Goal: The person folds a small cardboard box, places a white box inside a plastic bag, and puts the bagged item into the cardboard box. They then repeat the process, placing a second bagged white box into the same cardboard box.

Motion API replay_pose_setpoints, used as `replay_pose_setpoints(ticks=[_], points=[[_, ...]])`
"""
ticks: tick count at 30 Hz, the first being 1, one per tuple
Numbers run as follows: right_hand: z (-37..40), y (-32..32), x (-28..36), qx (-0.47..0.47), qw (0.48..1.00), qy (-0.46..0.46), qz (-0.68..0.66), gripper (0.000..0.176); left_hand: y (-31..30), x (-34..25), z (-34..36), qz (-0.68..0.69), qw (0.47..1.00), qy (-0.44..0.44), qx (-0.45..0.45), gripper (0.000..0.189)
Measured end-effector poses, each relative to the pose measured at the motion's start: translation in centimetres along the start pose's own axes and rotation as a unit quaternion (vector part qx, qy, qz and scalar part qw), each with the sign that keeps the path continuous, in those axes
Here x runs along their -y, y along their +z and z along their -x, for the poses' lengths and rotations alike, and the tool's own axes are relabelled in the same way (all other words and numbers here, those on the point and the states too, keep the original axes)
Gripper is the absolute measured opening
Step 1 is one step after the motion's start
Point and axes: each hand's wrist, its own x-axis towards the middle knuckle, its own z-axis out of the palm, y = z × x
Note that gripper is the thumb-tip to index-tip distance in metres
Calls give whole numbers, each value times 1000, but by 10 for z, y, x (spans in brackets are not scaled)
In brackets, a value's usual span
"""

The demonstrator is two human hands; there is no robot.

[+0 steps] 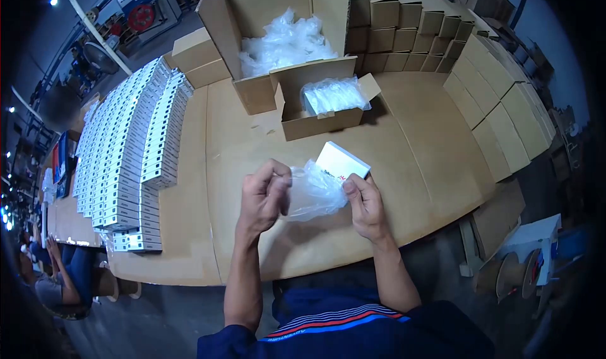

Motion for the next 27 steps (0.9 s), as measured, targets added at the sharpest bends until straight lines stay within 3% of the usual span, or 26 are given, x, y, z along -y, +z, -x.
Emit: replay_pose_setpoints(ticks=[2,4,7,11,15,19,22,24,27], points=[[1,-7,-6,1,1000,-14,6,35,-5,11,-4,21,997,57,-55,16],[-1,-12,-6,23,1000,-19,-7,35,-18,-8,-22,-248,955,159,22,36],[-4,-16,-6,64,998,-21,-7,34,-15,-38,-42,-336,909,194,151,51],[-9,-15,-4,97,995,-19,-8,33,-14,-27,-55,-272,899,111,326,44],[-10,-20,-15,103,991,35,-77,36,-12,-24,-58,-181,953,37,240,35],[-13,-17,-25,109,989,66,-75,39,-11,-21,-59,-243,918,11,314,27],[-17,-12,-25,105,990,81,-55,39,-12,-2,-61,-233,927,57,289,20],[-21,-9,-22,86,994,69,-10,39,-15,-2,-62,-233,941,28,243,13],[-25,-17,-24,89,983,151,45,40,-20,-2,-64,-219,954,-4,206,12]])
